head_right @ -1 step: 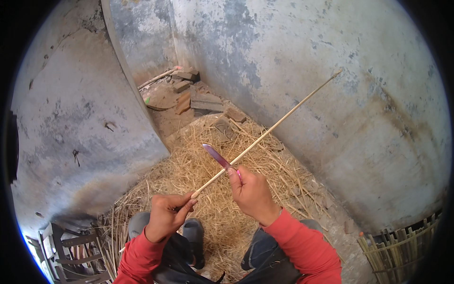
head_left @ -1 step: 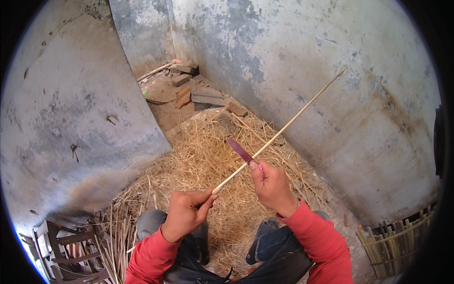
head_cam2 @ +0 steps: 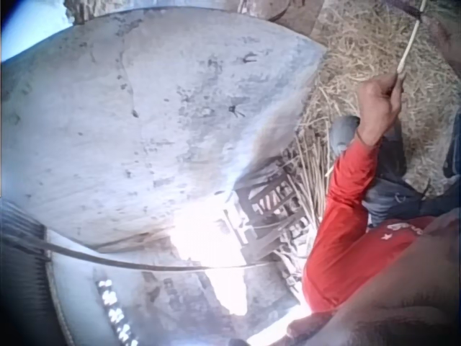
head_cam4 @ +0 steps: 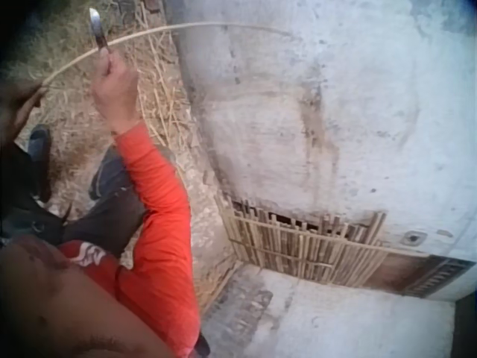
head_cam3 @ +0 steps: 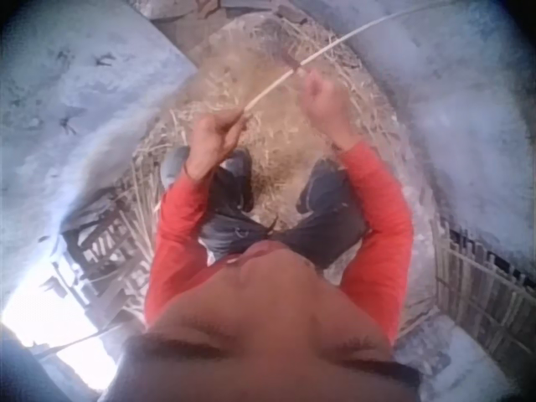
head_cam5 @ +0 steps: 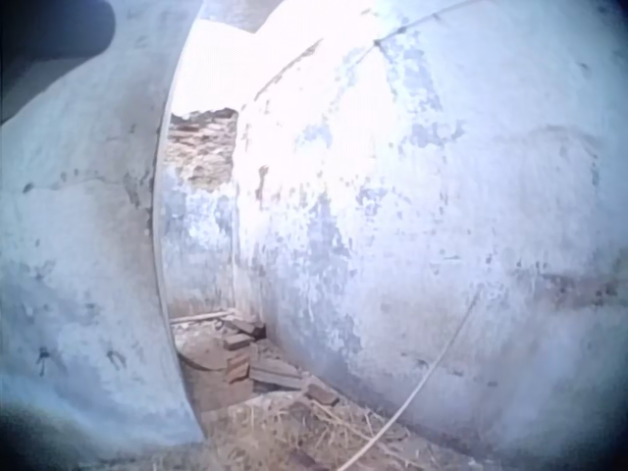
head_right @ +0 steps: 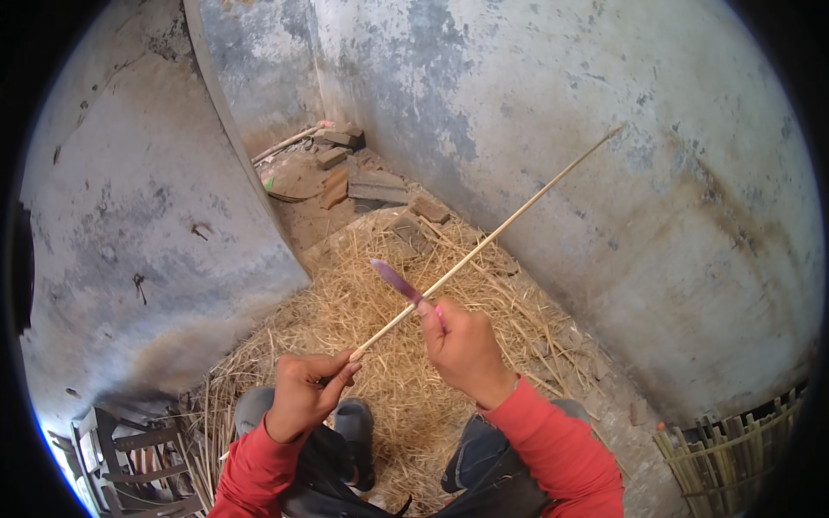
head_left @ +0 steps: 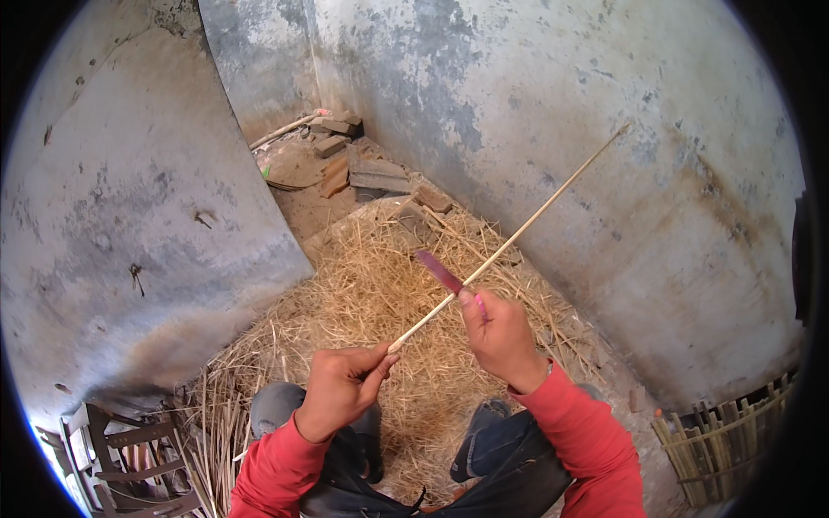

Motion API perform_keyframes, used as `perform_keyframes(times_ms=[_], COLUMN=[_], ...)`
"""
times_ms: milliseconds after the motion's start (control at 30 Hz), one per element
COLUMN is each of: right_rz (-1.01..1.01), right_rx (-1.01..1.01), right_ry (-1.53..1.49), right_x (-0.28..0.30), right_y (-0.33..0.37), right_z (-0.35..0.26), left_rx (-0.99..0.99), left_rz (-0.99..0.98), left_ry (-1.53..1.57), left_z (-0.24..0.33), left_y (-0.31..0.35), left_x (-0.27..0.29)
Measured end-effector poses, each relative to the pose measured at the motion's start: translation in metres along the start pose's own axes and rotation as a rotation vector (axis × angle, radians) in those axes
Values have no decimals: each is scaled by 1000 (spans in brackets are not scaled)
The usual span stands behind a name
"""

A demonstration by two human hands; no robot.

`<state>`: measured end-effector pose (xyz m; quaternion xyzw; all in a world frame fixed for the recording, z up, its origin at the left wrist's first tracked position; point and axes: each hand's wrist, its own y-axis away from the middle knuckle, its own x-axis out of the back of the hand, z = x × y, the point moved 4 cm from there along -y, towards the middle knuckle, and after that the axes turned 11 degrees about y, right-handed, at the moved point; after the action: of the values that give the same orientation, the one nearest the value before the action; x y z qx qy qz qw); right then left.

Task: The person strips bark or shavings from a long thin piece of wood using a small knife, working their way down the length of the wood.

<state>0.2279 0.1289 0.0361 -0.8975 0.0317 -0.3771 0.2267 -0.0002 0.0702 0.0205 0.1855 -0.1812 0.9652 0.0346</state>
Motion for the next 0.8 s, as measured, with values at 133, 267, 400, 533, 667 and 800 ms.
perform_keyframes(times_ms=[133,267,400,533,667,800], right_rz=[202,391,291,-20,53,342], right_rx=[-94,-143,-114,6,-8,-133], right_ry=[57,144,162,30,62,121], right_x=[28,59,47,9,20,57], right_y=[-28,-43,-31,-11,-28,-49], right_z=[36,62,55,18,24,73], left_rx=[-30,-77,-88,-11,-24,-132], left_rz=[0,-34,-23,7,12,-22], left_ry=[5,38,31,21,-7,-21], left_z=[7,12,12,1,8,17], left_y=[-1,0,0,3,1,0], left_x=[-1,-1,-2,4,6,-1])
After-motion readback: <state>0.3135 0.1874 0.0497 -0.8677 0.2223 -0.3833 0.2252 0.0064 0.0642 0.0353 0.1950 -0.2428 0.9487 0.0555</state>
